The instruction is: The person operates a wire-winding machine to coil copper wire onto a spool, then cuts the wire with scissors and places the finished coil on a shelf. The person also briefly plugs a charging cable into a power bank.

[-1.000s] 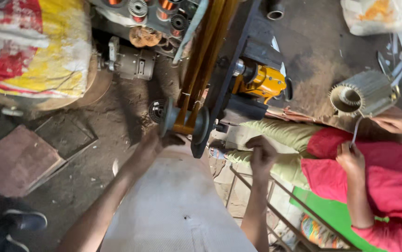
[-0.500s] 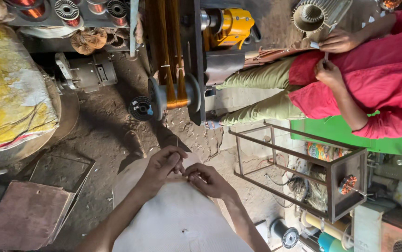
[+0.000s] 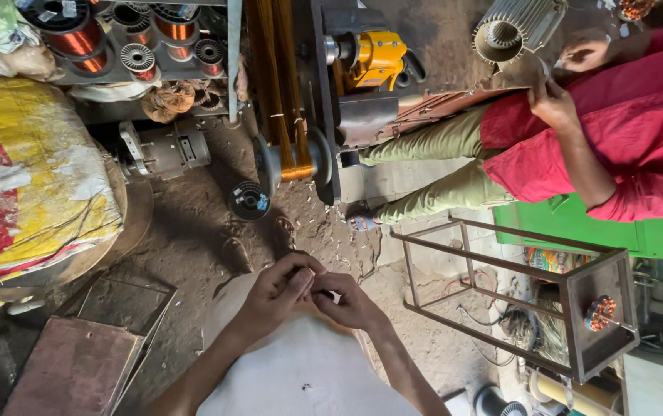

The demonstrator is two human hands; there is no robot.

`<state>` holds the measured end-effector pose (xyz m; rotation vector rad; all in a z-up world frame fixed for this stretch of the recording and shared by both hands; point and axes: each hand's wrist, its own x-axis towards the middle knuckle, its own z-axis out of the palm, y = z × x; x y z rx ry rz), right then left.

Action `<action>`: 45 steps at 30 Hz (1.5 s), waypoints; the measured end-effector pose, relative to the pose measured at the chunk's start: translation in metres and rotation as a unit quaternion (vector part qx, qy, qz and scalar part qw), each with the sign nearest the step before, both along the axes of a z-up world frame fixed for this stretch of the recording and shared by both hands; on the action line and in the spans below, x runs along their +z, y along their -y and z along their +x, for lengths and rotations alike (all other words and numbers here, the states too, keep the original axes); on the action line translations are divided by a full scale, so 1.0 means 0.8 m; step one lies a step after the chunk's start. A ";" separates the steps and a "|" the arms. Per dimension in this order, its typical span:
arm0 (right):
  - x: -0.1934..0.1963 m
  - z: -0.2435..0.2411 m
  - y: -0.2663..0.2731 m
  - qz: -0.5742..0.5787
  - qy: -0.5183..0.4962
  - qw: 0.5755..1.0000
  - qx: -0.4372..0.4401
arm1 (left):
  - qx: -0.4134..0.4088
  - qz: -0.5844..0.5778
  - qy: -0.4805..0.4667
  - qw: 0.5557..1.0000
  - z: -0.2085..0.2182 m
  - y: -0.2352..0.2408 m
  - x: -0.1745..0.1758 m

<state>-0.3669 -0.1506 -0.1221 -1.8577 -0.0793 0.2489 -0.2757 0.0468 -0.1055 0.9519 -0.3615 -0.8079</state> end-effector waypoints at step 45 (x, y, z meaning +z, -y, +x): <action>0.078 0.259 0.213 -0.098 0.039 0.934 0.342 | 0.387 0.415 0.217 0.794 0.171 0.039 0.088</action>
